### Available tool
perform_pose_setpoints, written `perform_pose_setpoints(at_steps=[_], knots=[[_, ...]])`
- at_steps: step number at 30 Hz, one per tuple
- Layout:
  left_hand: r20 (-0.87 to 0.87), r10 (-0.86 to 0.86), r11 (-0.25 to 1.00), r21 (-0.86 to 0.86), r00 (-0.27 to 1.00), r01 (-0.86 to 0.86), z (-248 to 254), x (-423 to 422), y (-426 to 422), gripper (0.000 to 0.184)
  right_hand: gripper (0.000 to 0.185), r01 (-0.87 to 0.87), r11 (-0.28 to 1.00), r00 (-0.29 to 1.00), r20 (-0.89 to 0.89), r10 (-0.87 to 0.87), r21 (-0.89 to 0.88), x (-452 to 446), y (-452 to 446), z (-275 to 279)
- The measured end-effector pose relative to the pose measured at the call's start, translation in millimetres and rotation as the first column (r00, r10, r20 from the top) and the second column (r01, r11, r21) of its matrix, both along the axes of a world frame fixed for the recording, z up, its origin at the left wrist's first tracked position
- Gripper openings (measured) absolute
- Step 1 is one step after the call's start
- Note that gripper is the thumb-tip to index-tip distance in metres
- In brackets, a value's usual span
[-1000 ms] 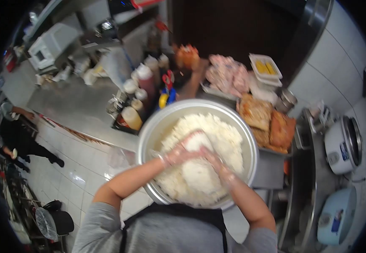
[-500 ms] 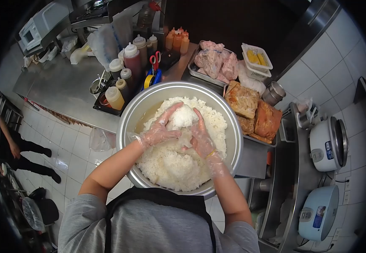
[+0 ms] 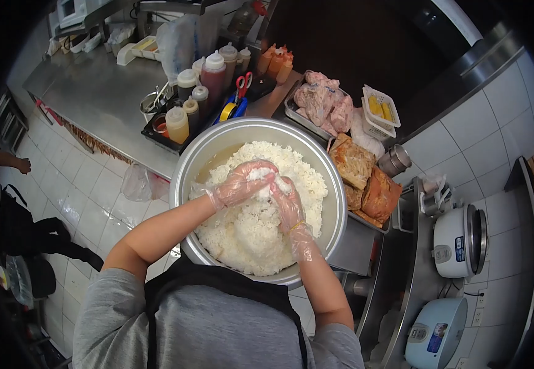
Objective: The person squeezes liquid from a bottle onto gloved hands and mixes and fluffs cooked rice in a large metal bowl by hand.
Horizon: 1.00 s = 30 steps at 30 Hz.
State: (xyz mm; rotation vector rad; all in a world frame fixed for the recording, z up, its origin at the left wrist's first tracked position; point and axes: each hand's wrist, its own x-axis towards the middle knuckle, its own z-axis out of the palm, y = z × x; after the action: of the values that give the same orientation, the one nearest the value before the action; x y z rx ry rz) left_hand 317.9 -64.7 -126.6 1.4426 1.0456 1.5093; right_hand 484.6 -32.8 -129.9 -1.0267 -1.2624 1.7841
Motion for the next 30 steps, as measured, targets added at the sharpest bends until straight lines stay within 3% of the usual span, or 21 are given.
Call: perform_pose_setpoints(at_steps=[1,3,5,8,9,11,13,14,17,19,20,22,23,24,25,26,27,28,29,30], knots=[[0.017,0.026,1.0,-0.013,1.0,-0.026,-3.6,1.1,0.1,0.025,0.06,0.022,0.999,0.997,0.071,-0.025,0.04,-1.0,-1.2,-2.2],[0.055,0.101,0.991,-0.096,0.993,-0.095,-14.2,3.9,4.3,0.026,0.063,-0.131,0.966,0.987,0.118,0.107,0.224,3.5,2.1,-7.0],[0.102,0.09,0.982,-0.177,0.991,-0.071,-7.8,1.8,3.3,0.029,0.071,-0.086,0.986,0.991,0.114,0.07,0.14,-1.3,-8.3,6.9],[0.185,0.197,0.912,-0.395,0.963,-0.111,-14.7,-3.4,12.6,0.031,0.083,-0.195,0.955,0.965,0.22,0.145,0.224,-0.2,-12.7,7.3],[0.05,0.187,0.92,-0.36,0.981,-0.157,-45.3,-9.3,30.5,0.038,0.088,-0.283,0.905,0.923,0.347,0.167,0.317,1.1,-14.5,15.0],[-0.314,0.329,0.88,-0.24,0.891,-0.41,-91.6,-13.6,53.3,0.044,0.099,-0.468,0.764,0.799,0.583,0.15,0.444,7.7,-27.2,37.1],[-0.448,0.334,0.8,-0.331,0.829,-0.501,-21.7,-15.2,13.5,0.053,0.106,-0.609,0.612,0.641,0.768,0.005,0.504,10.5,-50.4,49.6],[-0.46,0.287,0.843,-0.295,0.84,-0.45,-26.0,-21.5,15.4,0.054,0.109,-0.679,0.533,0.551,0.83,-0.086,0.505,13.2,-61.8,48.9],[-0.48,0.207,0.925,-0.187,0.853,-0.33,-39.5,-36.3,14.5,0.053,0.109,-0.762,0.529,0.362,0.923,-0.132,0.374,26.4,-100.9,24.1],[-0.454,0.268,0.941,-0.067,0.85,-0.332,-20.9,-32.7,8.6,0.04,0.103,-0.654,0.608,0.525,0.849,-0.064,0.45,29.1,-87.0,12.6],[-0.553,0.131,0.942,-0.189,0.823,-0.276,-37.2,-34.9,19.9,0.04,0.101,-0.591,0.649,0.597,0.801,-0.047,0.479,32.0,-76.1,8.6],[-0.669,0.125,0.947,-0.139,0.733,-0.289,-49.0,-30.3,-3.1,0.042,0.097,-0.372,0.885,0.803,0.575,0.155,0.28,35.3,-59.8,8.1],[-0.67,0.298,0.932,0.05,0.68,-0.359,-18.7,-30.6,-41.0,0.045,0.095,-0.279,0.948,0.885,0.425,0.191,0.154,39.2,-52.5,10.7],[-0.7,0.097,0.948,-0.152,0.708,-0.281,15.3,-39.4,-59.2,0.054,0.094,-0.157,0.984,0.917,0.384,0.112,0.088,44.2,-50.7,10.0],[-0.602,0.17,0.971,-0.035,0.78,-0.238,34.1,-53.2,-74.5,0.057,0.093,-0.045,0.999,0.939,0.343,0.032,0.03,49.6,-52.6,1.0],[-0.492,0.232,0.972,0.075,0.839,-0.224,46.7,-64.7,-91.0,0.06,0.091,-0.128,0.979,0.92,0.387,0.058,0.158,69.7,-44.7,-13.0],[-0.339,0.388,0.921,0.112,0.857,-0.373,70.0,-68.1,-109.7,0.056,0.09,-0.202,0.937,0.901,0.43,0.064,0.284,90.0,-38.3,-26.2],[-0.198,0.532,0.846,0.101,0.823,-0.523,76.7,-73.4,-130.0,0.052,0.087,-0.462,0.725,0.822,0.554,0.133,0.512,118.1,-23.5,-49.2],[-0.072,0.577,0.817,0.062,0.813,-0.574,63.0,-72.3,-152.4,0.05,0.084,-0.284,0.954,0.865,0.455,0.212,0.097,91.9,-33.6,-21.5],[0.042,0.616,0.786,0.027,0.786,-0.617,47.6,-64.5,-180.1,0.049,0.08,0.036,0.947,0.932,0.353,0.083,-0.319,63.6,-44.4,8.9]])
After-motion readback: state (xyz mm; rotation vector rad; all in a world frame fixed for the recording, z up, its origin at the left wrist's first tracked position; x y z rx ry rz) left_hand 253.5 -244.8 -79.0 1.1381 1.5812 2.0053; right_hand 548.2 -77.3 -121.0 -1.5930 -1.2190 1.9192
